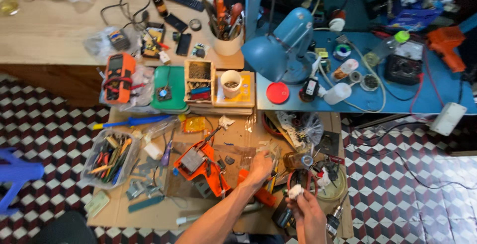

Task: The person works at a cluttered workbench, handling a small motor or transformer, applying liquid from a bottle, and wiping the component with a cloth. They repeatedly pick up and set down tools and parts while cleaning and inspecting the device.

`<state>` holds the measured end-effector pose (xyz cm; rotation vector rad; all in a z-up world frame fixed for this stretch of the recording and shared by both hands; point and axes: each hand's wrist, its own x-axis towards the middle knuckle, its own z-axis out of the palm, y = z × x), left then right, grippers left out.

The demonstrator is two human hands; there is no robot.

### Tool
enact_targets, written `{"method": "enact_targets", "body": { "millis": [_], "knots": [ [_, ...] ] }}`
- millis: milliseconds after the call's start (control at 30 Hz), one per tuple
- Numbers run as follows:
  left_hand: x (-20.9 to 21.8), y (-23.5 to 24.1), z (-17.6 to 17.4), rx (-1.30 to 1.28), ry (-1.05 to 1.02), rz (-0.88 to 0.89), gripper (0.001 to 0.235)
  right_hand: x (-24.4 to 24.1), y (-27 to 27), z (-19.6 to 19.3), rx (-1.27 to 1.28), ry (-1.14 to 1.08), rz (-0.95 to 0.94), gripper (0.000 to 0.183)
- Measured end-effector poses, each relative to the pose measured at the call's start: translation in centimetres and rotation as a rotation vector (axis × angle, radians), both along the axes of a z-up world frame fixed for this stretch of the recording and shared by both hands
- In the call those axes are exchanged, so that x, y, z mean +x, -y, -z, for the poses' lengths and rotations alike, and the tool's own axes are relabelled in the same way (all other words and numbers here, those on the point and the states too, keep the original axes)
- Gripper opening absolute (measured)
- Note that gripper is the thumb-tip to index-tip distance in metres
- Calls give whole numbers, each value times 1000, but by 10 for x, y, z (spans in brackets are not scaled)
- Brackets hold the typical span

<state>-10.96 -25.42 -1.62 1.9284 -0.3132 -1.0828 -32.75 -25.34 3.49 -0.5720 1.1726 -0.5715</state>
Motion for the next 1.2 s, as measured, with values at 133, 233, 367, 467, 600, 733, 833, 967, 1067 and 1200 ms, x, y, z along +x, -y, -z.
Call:
{"method": "enact_targets", "body": {
  "millis": [133, 233, 367, 467, 600, 733, 833, 967, 1067, 1200],
  "knots": [
    [-6, -36, -81, -403, -732, -161, 51, 58, 27, -62, 38, 363, -150, 36],
    [-6, -64, -131, -525, -590, -59, 54, 73, 40, -87, 147, 572, -208, 30],
    [-1, -68, -174, -580, -567, -40, 55, 80, 50, -92, 208, 592, -270, 27],
    [-5, -69, -196, -599, -401, 15, 56, 83, 52, -84, 278, 532, -276, 28],
    [-13, -83, -229, -465, 126, 47, 56, 95, 45, -75, 371, 494, -313, 31],
    [-15, -97, -242, -313, 476, -111, 44, 114, 26, -64, 504, 545, -254, 27],
    [-10, -110, -248, -304, 597, -121, 41, 127, 8, -77, 513, 579, -315, 28],
    [3, -121, -248, -333, 515, -164, 36, 141, -14, -116, 358, 640, -343, 35],
    [14, -114, -234, -226, 425, -160, 37, 141, -22, -133, 356, 632, -227, 39],
    [15, -98, -224, -345, 419, -14, 32, 125, -28, -145, 227, 580, -104, 36]
  ]
}}
